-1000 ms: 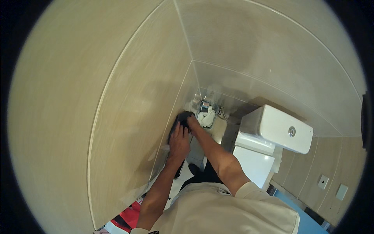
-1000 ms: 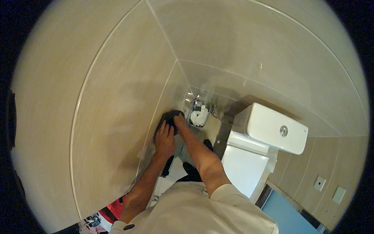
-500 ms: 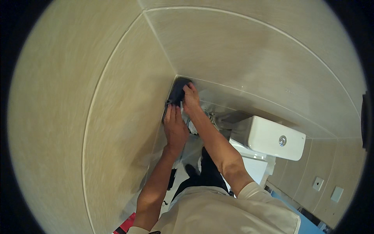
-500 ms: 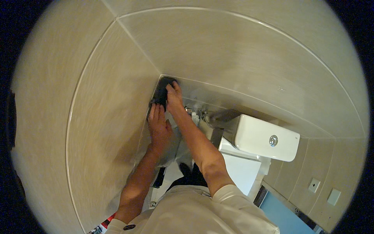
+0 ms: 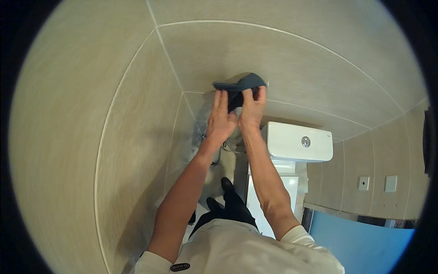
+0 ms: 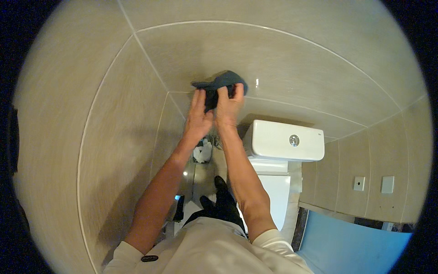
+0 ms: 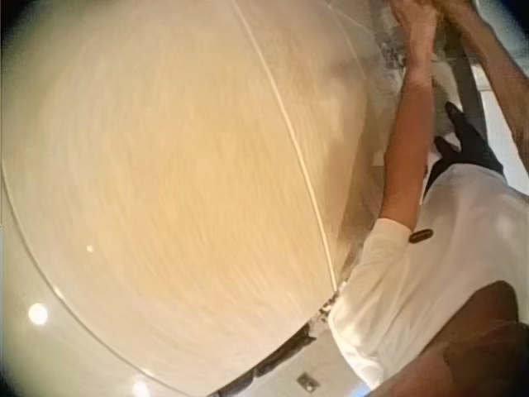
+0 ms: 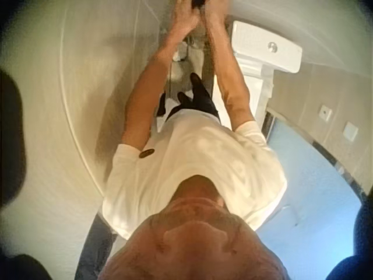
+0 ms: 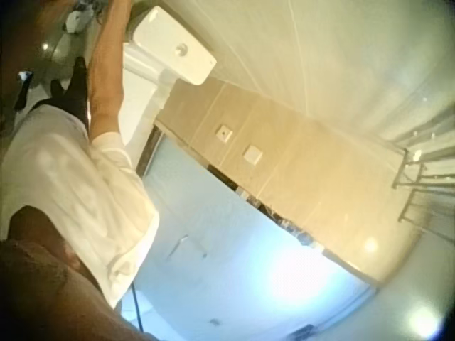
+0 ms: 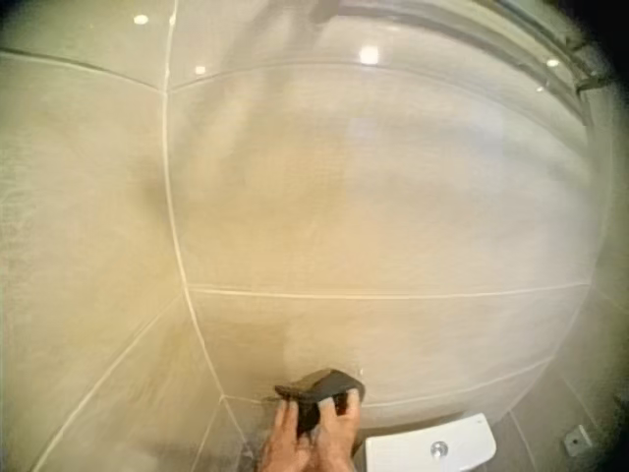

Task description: The person retrieves a dark cloth from a red bag, wets it at the sink, and wipes the bathroom walls, toilet tank, and shower door. The person uses the cloth to clean multiple surfaces in the bathroom.

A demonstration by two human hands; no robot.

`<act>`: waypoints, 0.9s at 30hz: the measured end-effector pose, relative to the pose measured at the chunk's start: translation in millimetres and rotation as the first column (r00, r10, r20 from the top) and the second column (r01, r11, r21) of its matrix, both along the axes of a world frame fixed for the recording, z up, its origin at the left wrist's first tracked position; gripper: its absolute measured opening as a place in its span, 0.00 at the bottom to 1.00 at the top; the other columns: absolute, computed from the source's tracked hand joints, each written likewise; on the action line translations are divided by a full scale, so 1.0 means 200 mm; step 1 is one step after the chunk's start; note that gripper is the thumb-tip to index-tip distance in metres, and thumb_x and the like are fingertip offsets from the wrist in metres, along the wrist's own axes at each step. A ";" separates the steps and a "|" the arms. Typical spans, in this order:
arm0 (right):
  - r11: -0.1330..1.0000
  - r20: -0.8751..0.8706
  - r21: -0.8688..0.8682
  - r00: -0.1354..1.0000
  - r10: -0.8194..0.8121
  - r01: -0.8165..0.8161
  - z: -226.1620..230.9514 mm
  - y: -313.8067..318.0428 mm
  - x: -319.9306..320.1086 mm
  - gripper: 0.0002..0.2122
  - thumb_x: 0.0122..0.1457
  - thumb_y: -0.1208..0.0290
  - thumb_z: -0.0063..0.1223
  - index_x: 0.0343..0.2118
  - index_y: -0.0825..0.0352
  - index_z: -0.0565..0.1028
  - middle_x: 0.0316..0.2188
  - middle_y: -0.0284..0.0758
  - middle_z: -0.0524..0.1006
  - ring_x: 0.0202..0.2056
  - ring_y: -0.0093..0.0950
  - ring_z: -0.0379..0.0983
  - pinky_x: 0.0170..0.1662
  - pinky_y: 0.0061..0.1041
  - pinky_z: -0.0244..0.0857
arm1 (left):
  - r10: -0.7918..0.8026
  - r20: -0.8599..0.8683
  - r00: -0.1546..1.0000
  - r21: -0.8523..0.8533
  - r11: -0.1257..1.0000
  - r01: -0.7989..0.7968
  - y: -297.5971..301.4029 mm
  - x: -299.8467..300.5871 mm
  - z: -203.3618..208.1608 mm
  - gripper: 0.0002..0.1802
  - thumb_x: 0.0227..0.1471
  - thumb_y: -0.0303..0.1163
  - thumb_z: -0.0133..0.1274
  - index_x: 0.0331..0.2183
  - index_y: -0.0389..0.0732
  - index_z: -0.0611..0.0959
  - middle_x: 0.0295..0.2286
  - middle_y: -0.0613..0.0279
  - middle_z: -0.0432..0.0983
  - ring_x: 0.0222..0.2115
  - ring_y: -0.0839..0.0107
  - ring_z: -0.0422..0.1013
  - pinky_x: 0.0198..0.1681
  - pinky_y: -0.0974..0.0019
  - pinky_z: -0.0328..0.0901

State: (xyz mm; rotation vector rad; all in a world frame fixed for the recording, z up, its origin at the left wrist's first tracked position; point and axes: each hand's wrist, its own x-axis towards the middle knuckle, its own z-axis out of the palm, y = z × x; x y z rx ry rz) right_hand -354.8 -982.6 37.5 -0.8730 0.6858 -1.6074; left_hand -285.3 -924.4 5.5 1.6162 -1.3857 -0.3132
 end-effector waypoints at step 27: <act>0.824 -0.622 -0.564 0.683 -0.383 -0.052 0.30 -0.15 -0.12 0.10 0.49 0.74 0.52 0.35 0.70 0.69 0.29 0.43 0.68 0.33 0.39 0.66 0.36 0.33 0.61 | 0.360 -0.057 0.931 -0.507 0.793 -0.337 -0.31 -0.07 0.36 0.36 0.48 0.26 0.44 0.58 0.30 0.54 0.57 0.37 0.51 0.58 0.45 0.51 0.59 0.56 0.49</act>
